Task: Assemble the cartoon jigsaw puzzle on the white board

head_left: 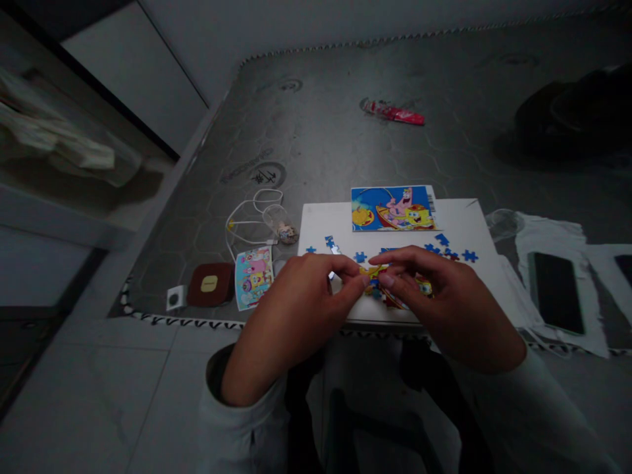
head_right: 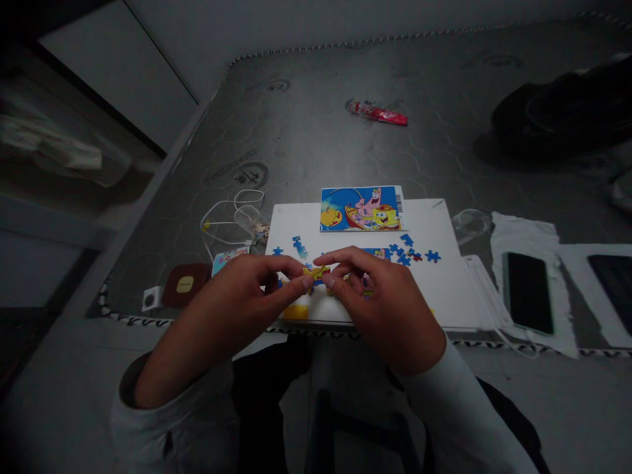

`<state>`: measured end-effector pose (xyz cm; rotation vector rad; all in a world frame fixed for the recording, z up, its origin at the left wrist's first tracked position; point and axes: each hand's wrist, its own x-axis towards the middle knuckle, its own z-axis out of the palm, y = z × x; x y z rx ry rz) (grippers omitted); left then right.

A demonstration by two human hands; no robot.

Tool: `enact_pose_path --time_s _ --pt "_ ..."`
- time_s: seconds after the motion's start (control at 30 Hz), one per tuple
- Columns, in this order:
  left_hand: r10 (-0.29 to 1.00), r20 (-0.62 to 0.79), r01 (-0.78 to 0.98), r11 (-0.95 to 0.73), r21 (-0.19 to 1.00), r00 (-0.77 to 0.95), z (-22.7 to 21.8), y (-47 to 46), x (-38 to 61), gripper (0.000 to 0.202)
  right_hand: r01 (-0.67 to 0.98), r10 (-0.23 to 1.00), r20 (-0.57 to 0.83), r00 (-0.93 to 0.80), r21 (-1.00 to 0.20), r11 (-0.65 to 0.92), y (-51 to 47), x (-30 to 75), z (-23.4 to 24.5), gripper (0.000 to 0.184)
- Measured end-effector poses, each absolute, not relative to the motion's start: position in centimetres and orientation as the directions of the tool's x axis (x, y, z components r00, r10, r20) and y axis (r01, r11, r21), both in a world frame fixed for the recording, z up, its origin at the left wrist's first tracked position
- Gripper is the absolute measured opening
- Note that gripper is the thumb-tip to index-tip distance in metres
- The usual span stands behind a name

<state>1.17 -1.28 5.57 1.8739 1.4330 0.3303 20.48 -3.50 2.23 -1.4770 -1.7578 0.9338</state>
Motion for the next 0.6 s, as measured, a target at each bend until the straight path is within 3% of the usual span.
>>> enact_pose_path --time_s 0.6 --pt "0.896 -0.178 0.613 -0.123 0.78 0.406 4.1 -0.8 0.7 0.013 0.593 0.982 0.087 -0.167 -0.787 0.17 -3.2 20.3 2.1 0.021"
